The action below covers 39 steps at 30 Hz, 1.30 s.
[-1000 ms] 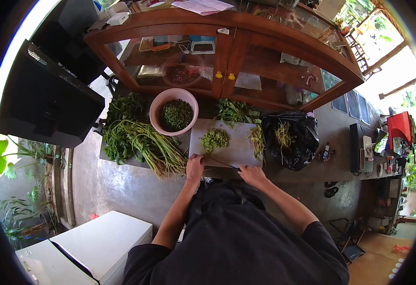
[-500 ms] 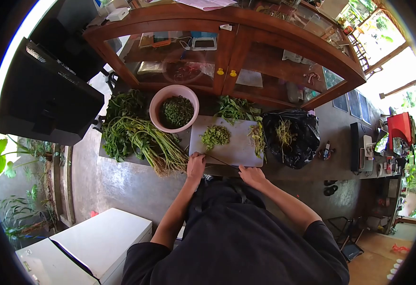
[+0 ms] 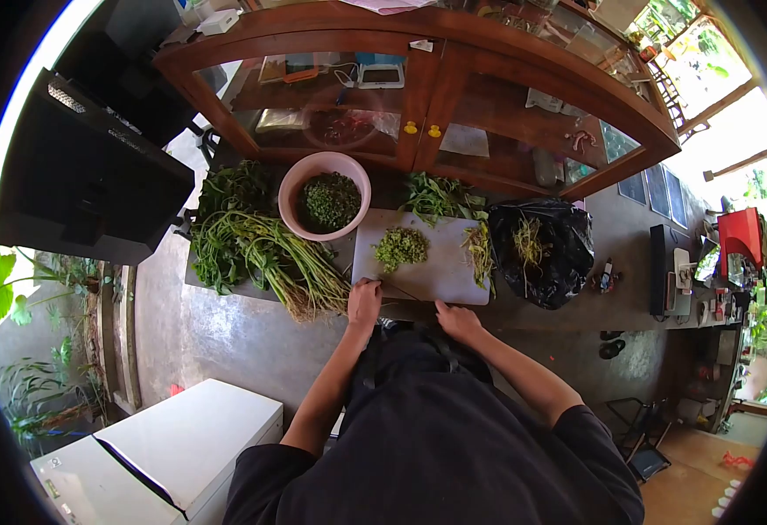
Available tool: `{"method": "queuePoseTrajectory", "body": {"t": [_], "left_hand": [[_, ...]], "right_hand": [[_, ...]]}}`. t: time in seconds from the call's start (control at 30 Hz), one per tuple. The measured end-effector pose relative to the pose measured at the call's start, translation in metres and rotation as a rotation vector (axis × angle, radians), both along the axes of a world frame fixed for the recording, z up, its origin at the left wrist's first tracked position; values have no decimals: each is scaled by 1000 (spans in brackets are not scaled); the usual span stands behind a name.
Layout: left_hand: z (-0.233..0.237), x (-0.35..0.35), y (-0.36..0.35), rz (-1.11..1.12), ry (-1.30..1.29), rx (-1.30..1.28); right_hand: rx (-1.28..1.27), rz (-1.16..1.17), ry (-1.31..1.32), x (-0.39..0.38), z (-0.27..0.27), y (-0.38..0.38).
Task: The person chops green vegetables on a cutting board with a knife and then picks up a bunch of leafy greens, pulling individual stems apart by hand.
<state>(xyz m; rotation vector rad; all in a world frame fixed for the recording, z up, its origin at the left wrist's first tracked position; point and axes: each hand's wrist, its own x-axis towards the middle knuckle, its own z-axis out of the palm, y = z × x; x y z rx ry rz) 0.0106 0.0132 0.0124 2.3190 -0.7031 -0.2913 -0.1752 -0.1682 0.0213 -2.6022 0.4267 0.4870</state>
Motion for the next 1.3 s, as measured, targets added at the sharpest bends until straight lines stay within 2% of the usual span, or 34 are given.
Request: {"method": "queuePoseTrajectory", "body": {"t": [0.07, 0.17, 0.27, 0.4, 0.47, 0.67, 1.0, 1.2, 1.3], "left_hand": [[5, 0, 0, -9, 27, 5], [4, 2, 1, -25, 26, -5], [2, 1, 0, -27, 22, -16], [3, 0, 3, -12, -1, -12], [3, 1, 1, -25, -6, 11], [-4, 6, -1, -51, -26, 5], [0, 15, -10, -20, 18, -39], [-3, 14, -4, -14, -27, -37], [-8, 14, -3, -44, -89, -34]], "right_hand": [[-17, 1, 97, -8, 14, -6], [-22, -19, 108, -8, 12, -5], [0, -29, 42, 8, -3, 2], [41, -52, 33, 27, 6, 18], [-5, -42, 63, 27, 16, 17], [-122, 0, -17, -3, 2, -1], [-133, -65, -30, 15, 30, -1], [-105, -30, -52, 5, 43, -1], [-109, 18, 19, 1, 48, -1]]}}
